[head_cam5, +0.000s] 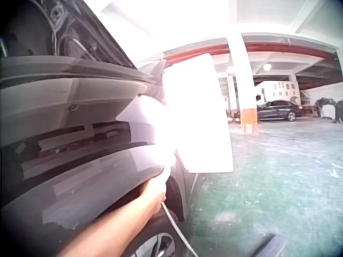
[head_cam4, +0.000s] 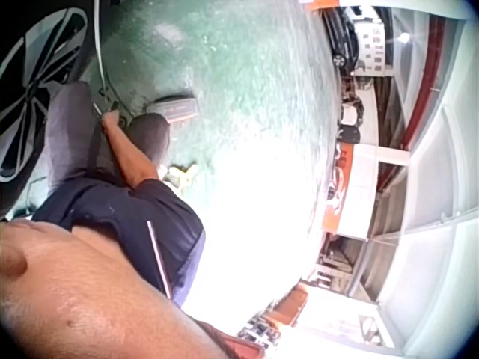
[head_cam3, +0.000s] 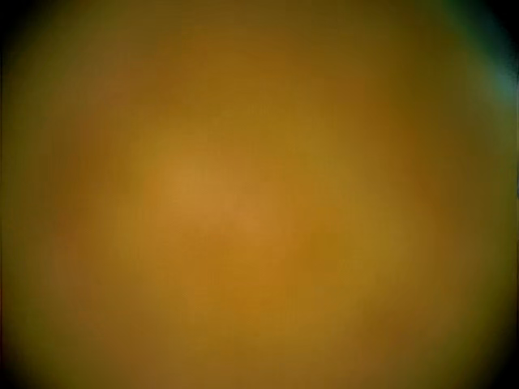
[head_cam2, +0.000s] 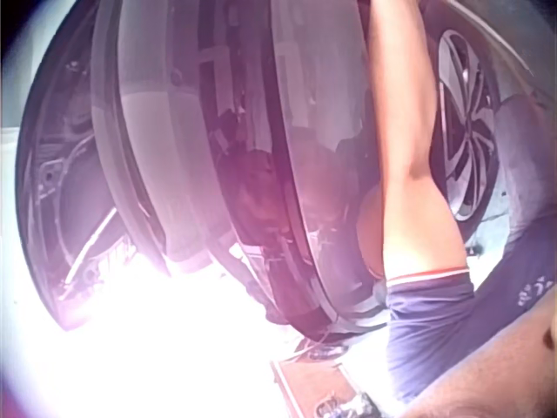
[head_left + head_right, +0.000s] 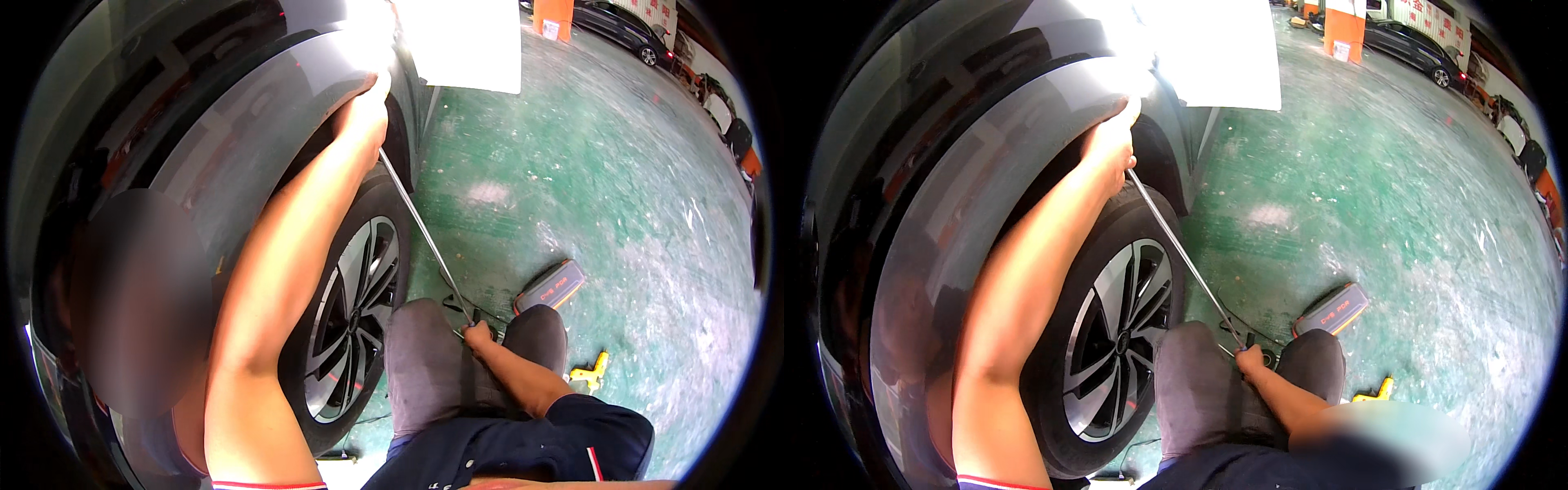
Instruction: The person is repairing a dent on the front wheel arch of a black car. They use a long metal rod to push the dent from the inside and a wooden mallet to tap the area from the outside. The person alternates between these actions to gradually flatten the damaged panel.
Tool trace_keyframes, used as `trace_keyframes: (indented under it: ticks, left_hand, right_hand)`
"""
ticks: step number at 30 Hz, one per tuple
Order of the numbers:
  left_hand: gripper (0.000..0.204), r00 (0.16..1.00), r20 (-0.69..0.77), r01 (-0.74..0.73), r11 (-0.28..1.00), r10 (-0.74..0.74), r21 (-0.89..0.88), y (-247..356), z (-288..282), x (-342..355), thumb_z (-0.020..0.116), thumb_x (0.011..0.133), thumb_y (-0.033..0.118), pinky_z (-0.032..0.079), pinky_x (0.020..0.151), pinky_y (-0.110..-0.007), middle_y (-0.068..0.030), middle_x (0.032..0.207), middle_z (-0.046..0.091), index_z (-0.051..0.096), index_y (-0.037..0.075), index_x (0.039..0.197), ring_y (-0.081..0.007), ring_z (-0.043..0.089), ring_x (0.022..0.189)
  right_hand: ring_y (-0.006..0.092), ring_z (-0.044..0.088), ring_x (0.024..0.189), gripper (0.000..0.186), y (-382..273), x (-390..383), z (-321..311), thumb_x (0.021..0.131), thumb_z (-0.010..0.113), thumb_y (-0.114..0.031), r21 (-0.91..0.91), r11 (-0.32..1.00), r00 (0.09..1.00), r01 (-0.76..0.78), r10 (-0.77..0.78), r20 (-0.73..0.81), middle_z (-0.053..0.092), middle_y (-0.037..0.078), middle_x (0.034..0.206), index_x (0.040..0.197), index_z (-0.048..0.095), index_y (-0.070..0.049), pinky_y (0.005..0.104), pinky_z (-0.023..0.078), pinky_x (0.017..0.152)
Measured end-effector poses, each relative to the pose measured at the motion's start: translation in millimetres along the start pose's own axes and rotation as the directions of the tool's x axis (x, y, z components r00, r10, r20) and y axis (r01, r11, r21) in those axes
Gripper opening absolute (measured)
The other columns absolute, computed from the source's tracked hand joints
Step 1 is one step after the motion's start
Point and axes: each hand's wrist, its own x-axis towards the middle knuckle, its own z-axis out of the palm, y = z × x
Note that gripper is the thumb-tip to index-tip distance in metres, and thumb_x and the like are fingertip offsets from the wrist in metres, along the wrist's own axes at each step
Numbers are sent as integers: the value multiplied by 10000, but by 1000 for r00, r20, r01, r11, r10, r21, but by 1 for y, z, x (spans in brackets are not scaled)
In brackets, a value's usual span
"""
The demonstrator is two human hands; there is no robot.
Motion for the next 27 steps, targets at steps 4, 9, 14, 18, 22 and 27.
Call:
trace_keyframes:
  ticks: [4,9,14,18,22,27]
  left_hand:
    - [549,999,13,30,1000,-30,-1,1,14,-8,693,922,503,433,501,-322,-42,838,580,635,74,1260,-126,463,523]
    - [539,997,-2,75,992,-76,-97,4,-7,-18,692,931,487,422,481,-318,-22,762,556,632,49,1239,-127,426,495]
    - [361,991,131,48,971,-17,-232,2,-3,-17,685,975,363,432,508,-304,16,603,382,581,66,1150,-116,400,477]
    - [331,978,198,105,969,-60,-224,-4,10,-15,664,991,333,514,574,-373,-45,653,505,562,25,1057,-191,539,530]
    - [433,978,131,187,962,-163,-198,-36,1,-28,560,1042,359,594,779,-475,-172,873,590,539,-72,1071,-315,657,724]
    - [448,957,239,182,982,-166,-45,-53,2,-18,515,1063,374,564,945,-481,-162,917,640,564,-68,1121,-321,690,864]
  right_hand:
    - [240,595,571,328,29,43,11,843,700,-159,235,971,994,-43,19,107,618,168,808,1059,550,37,408,426,459]
    - [250,620,609,286,-8,24,-51,801,724,-162,198,980,1000,14,-13,-6,640,158,773,929,603,63,421,452,519]
    - [331,715,804,357,-16,30,-87,778,732,-227,-36,992,990,118,-120,-68,704,241,889,967,669,69,444,533,664]
    - [387,710,939,471,12,92,-116,753,762,-409,-600,741,953,301,-209,221,728,246,996,950,753,19,467,567,802]
    - [354,716,902,431,-23,103,-127,761,748,-453,-680,567,885,464,-259,388,738,199,918,839,766,-29,469,566,819]
    - [372,673,1067,448,-15,76,-216,820,688,-352,-224,920,936,321,-344,-72,710,198,1116,1130,692,-29,438,541,917]
